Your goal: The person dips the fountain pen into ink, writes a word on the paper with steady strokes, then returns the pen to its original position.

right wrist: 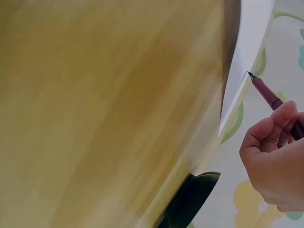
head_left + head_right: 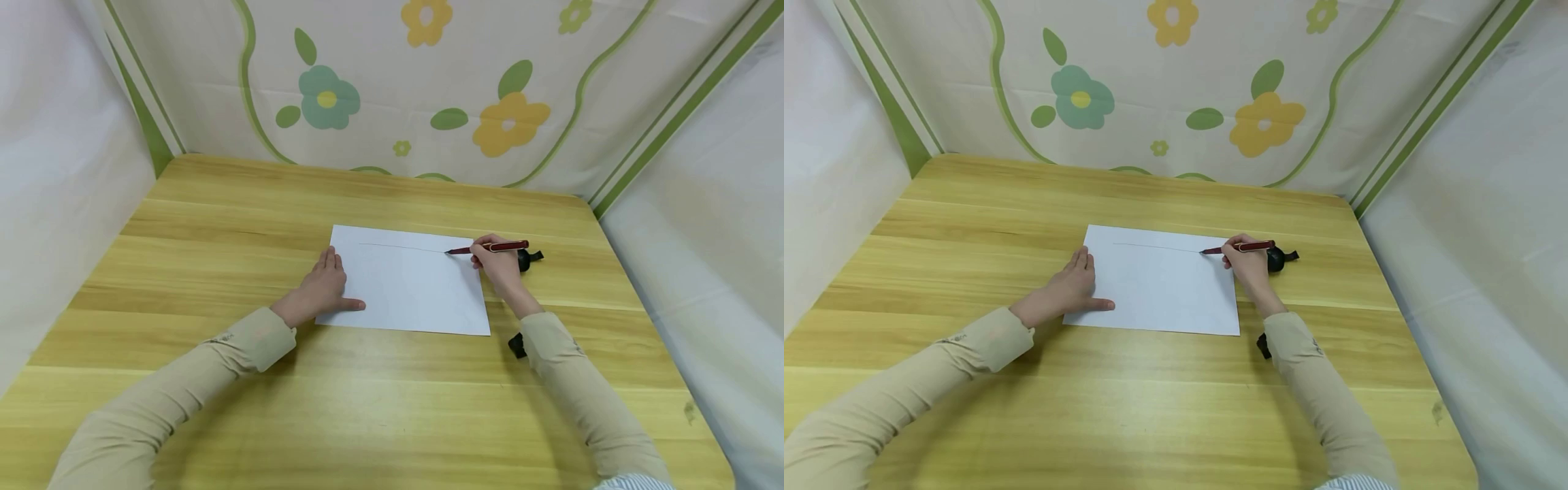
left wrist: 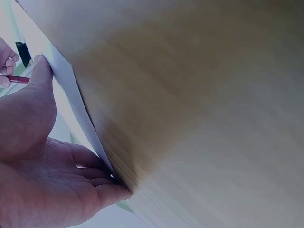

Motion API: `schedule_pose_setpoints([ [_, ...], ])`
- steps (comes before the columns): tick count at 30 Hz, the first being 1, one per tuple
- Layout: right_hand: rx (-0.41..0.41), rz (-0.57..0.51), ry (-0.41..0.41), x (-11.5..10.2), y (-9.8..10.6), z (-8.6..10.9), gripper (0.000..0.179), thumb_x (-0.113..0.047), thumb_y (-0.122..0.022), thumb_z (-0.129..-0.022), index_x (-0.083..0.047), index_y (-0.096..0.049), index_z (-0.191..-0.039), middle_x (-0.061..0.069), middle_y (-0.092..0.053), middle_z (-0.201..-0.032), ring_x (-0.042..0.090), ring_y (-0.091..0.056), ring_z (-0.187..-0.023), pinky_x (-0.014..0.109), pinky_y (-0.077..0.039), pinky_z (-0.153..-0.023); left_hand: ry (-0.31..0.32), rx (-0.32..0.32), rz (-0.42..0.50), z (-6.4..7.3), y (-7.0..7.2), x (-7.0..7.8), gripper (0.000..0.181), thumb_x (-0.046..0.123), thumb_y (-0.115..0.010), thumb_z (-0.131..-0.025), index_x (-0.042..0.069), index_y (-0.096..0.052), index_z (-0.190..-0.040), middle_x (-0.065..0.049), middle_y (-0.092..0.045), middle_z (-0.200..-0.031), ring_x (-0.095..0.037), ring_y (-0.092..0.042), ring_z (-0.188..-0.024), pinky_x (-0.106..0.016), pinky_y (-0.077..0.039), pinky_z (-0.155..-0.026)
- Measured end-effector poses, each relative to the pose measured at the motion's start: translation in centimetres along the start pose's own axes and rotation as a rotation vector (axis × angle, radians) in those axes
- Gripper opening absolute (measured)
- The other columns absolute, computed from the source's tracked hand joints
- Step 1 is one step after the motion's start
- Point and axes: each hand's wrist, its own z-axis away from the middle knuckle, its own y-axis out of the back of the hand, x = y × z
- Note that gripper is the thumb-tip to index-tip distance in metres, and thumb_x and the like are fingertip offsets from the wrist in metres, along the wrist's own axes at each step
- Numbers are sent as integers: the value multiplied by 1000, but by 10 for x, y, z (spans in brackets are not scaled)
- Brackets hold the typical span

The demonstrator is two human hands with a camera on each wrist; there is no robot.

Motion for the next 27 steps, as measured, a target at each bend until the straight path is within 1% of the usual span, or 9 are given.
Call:
schedule_pose_setpoints([
  [3, -9, -25, -22, -2, 1, 1, 19, -15, -57, -91, 0, -59, -103, 0, -62, -73, 7, -59, -60, 21, -53, -62, 12, -9, -8, -1, -2, -1, 110, 59, -64, -81, -22, -18, -140, -39, -9, -150, -44, -5, -145, -46, -14, -118],
  [5, -16, -46, -35, -4, 2, 3, 19, -14, -57, -92, 1, -59, -104, 4, -63, -75, 9, -60, -62, 22, -54, -63, 10, -2, -22, -2, -4, -1, 108, 57, -64, -82, -22, -18, -139, -39, -10, -150, -44, -5, -144, -46, -14, -118],
  [8, -21, -63, -52, -8, 4, 6, 18, -12, -57, -92, 1, -58, -103, 6, -62, -76, 11, -61, -64, 25, -55, -65, 3, 7, -35, -3, -5, -2, 108, 58, -63, -82, -23, -19, -139, -39, -11, -149, -45, -6, -144, -48, -16, -117],
  [12, -13, -69, -44, -8, 7, 6, 15, -11, -56, -92, 1, -58, -101, 4, -62, -74, 12, -61, -63, 26, -55, -65, -3, 21, -35, -3, -6, -3, 109, 59, -63, -81, -23, -20, -139, -39, -12, -149, -46, -8, -144, -48, -19, -116],
  [17, 18, -71, -14, -1, 10, 4, 12, -12, -58, -91, -2, -60, -97, 4, -64, -74, 11, -61, -63, 26, -55, -64, 1, 18, -29, -3, -5, -2, 110, 59, -64, -81, -23, -19, -139, -39, -11, -149, -46, -7, -144, -48, -18, -117],
  [22, 36, -63, -1, 5, 12, 2, 10, -13, -58, -90, -4, -60, -95, 5, -65, -76, 12, -63, -65, 26, -55, -64, -3, 19, -33, -3, -5, -2, 110, 59, -64, -80, -23, -19, -139, -39, -12, -149, -46, -8, -144, -48, -18, -116],
  [27, 31, -76, 1, 2, 17, 4, 13, -11, -57, -91, 1, -59, -96, -4, -63, -69, 11, -61, -63, 25, -54, -63, -8, 32, -45, -3, -5, -2, 110, 59, -64, -80, -23, -21, -138, -40, -14, -148, -46, -10, -143, -49, -20, -116],
])
